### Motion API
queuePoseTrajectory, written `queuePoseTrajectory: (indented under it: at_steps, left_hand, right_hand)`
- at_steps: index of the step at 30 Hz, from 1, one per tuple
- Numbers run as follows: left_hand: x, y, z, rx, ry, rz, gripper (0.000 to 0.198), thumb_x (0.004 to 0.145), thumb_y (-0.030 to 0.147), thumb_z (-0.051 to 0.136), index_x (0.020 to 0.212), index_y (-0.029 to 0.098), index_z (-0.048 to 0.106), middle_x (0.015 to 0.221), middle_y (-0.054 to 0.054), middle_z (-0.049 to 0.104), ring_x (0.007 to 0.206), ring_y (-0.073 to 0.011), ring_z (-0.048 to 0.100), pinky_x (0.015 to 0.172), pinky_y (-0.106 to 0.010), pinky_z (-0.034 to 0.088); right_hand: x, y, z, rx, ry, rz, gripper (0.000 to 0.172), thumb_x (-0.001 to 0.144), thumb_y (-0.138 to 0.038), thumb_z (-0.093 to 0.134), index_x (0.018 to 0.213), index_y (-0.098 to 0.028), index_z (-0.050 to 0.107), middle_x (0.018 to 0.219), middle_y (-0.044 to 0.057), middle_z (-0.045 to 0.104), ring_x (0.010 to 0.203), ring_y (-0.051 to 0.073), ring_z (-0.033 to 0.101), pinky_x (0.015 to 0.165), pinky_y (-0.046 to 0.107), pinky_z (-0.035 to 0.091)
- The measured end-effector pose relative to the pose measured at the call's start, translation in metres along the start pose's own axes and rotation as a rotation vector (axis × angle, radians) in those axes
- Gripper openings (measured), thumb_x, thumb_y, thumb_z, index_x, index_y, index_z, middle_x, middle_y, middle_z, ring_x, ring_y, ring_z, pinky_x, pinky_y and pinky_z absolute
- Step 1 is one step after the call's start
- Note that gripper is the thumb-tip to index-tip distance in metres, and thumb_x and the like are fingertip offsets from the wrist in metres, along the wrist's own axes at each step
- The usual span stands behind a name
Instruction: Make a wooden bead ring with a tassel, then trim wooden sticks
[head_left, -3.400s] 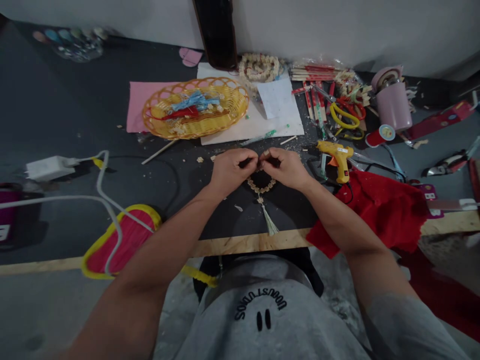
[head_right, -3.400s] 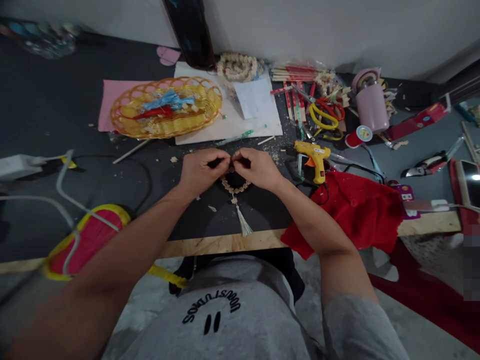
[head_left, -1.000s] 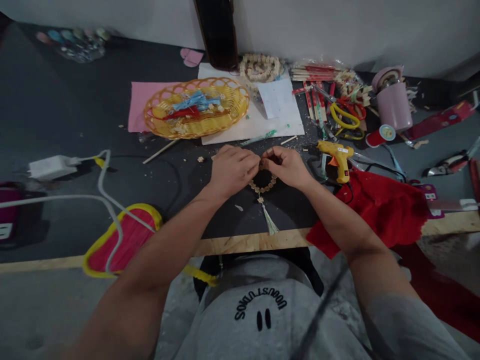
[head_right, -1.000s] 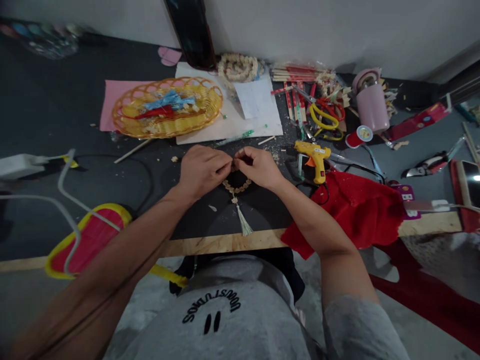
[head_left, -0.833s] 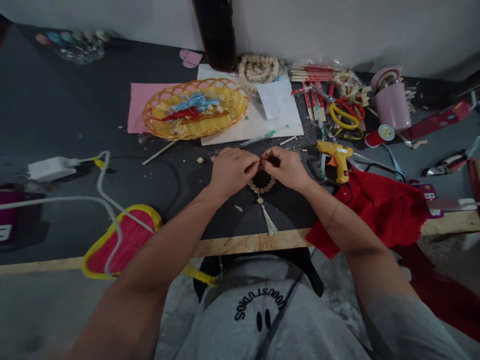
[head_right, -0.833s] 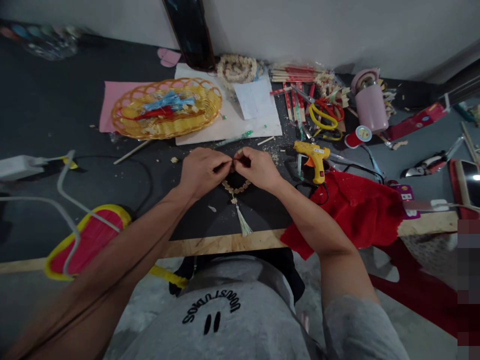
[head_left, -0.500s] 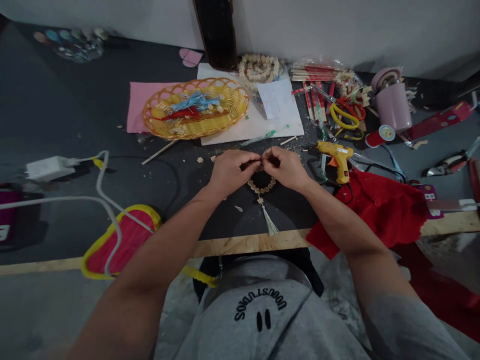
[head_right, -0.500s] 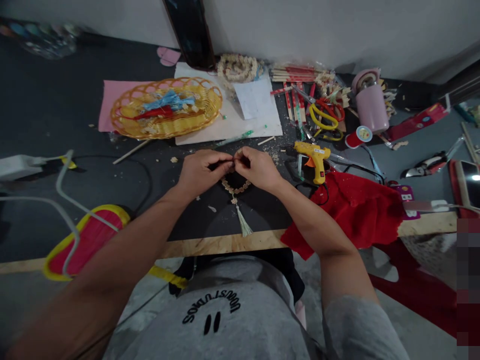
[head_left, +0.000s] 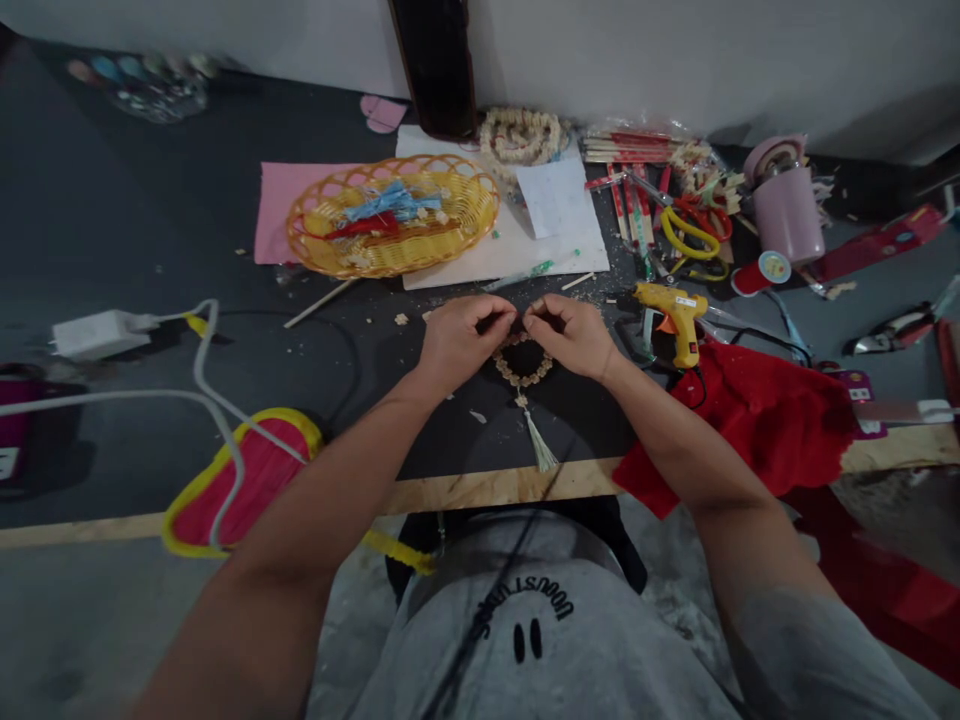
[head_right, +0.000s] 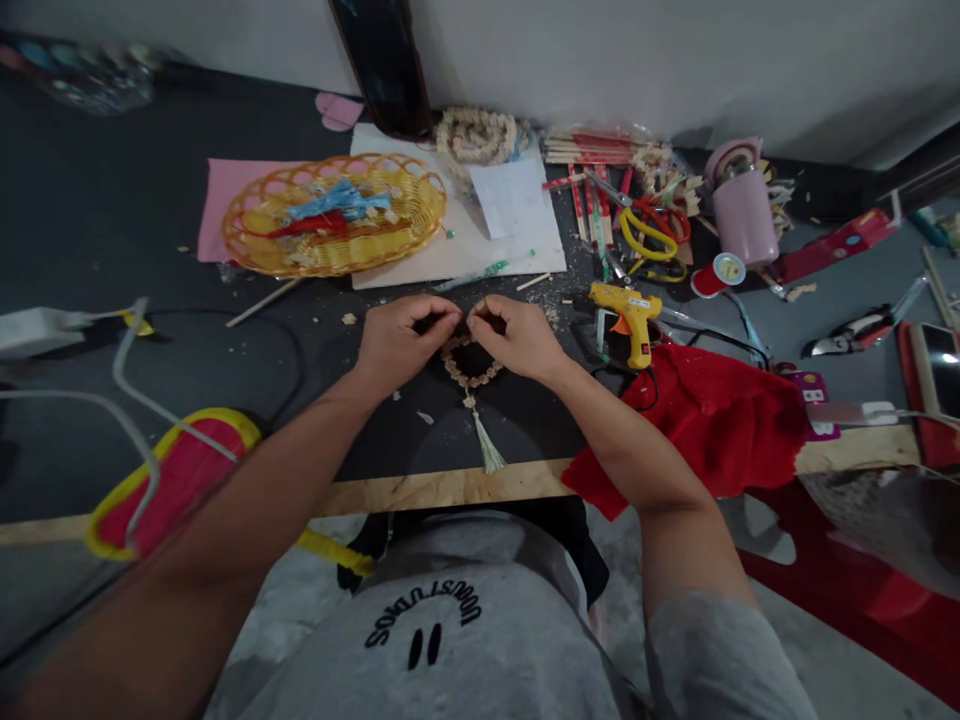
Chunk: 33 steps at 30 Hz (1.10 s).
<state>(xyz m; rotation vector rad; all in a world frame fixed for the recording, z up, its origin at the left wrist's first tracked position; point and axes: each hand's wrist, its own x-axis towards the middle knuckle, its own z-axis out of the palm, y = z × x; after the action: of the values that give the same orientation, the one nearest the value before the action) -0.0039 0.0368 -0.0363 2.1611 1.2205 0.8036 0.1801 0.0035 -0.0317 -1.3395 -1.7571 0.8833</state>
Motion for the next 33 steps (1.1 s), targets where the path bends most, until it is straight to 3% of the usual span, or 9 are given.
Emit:
queuePoseTrajectory:
  at_steps: [6, 23, 33]
  left_hand:
    - [-0.0002, -0.0005, 0.0013, -0.021, 0.002, 0.013, 0.02, 0.088, 0.031, 0.056, 0.089, 0.021, 0.073, 0.086, -0.003, 0.076, 0.08, -0.0179, 0.067, 0.079, -0.029, 0.049]
    - [-0.0003, -0.0015, -0.0037, -0.088, -0.068, -0.028, 0.028, 0.092, 0.038, 0.052, 0.093, 0.021, 0.074, 0.089, -0.002, 0.077, 0.082, -0.0189, 0.069, 0.077, -0.03, 0.05]
    - [0.0023, -0.0038, -0.0077, 0.123, -0.069, 0.042, 0.022, 0.087, 0.029, 0.05, 0.088, 0.02, 0.07, 0.082, -0.005, 0.07, 0.087, -0.0219, 0.062, 0.078, -0.035, 0.047]
  right_hand:
    - [0.0024, 0.0057, 0.0034, 0.045, 0.044, 0.044, 0.015, 0.083, -0.029, 0.057, 0.089, -0.018, 0.064, 0.078, 0.001, 0.067, 0.064, 0.012, 0.056, 0.061, 0.024, 0.042]
    - [0.0008, 0.0019, 0.0004, -0.055, 0.056, 0.007, 0.011, 0.081, -0.025, 0.053, 0.078, -0.018, 0.061, 0.071, -0.001, 0.064, 0.059, 0.01, 0.049, 0.059, 0.023, 0.038]
    - [0.0007, 0.003, -0.0009, -0.07, 0.056, 0.027, 0.011, 0.08, -0.025, 0.054, 0.079, -0.018, 0.061, 0.072, 0.0, 0.064, 0.058, 0.011, 0.049, 0.06, 0.024, 0.039]
